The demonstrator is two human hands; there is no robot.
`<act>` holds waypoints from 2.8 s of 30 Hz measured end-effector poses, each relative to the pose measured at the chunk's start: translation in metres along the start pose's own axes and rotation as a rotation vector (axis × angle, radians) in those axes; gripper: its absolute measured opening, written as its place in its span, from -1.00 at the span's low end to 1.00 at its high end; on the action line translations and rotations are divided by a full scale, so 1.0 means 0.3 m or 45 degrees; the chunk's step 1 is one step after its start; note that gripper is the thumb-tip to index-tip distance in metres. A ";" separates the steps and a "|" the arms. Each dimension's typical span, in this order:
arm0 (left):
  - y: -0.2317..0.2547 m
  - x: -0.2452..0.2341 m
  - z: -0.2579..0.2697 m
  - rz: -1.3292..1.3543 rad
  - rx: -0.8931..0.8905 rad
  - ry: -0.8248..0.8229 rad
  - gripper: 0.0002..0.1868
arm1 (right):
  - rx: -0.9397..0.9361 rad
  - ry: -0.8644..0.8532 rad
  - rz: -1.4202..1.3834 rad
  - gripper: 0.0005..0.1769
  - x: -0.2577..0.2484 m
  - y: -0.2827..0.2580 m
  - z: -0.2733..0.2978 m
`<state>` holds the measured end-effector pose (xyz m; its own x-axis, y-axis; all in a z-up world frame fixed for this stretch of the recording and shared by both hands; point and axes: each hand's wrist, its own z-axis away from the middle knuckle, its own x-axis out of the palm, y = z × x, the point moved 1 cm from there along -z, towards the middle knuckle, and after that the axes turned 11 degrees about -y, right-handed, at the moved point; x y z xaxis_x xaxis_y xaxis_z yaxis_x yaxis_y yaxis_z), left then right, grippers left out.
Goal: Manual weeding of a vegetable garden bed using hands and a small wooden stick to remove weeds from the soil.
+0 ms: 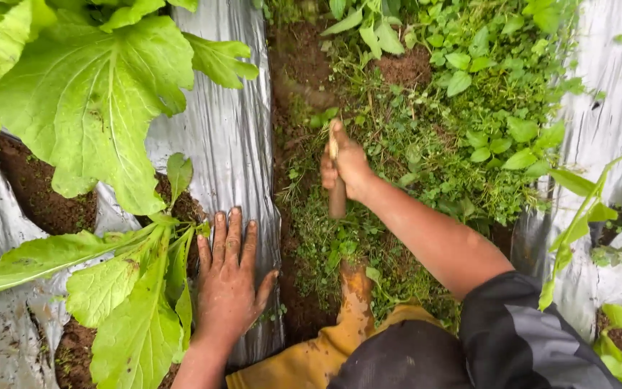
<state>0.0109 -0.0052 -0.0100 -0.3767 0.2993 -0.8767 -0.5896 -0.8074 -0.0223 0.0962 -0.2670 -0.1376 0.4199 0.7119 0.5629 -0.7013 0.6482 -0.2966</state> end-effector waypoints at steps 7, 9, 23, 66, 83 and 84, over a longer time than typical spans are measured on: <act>-0.003 0.005 -0.013 0.028 0.012 0.000 -0.04 | -0.566 0.211 -0.225 -0.71 0.160 -0.395 -0.399; 0.004 0.005 0.010 0.008 0.005 -0.041 -0.02 | -0.628 0.179 -0.323 -0.74 0.207 -0.386 -0.477; 0.006 -0.006 -0.002 0.061 0.021 -0.033 -0.06 | -0.493 0.078 -0.154 -0.41 0.051 -0.278 -0.341; -0.001 -0.003 -0.001 -0.108 0.005 0.041 -0.07 | -0.449 0.391 0.293 -0.53 0.044 -0.273 -0.236; -0.001 0.009 0.018 -0.071 0.001 -0.010 -0.12 | -0.326 0.444 0.944 -0.52 -0.086 -0.183 0.027; 0.006 -0.007 0.013 -0.068 0.004 -0.017 -0.12 | -0.318 0.447 0.943 -0.52 -0.092 -0.144 -0.001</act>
<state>0.0077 -0.0054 -0.0063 -0.3538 0.3486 -0.8679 -0.6111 -0.7886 -0.0676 0.1150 -0.3146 -0.1405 0.0868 0.9910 -0.1024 -0.7349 -0.0057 -0.6781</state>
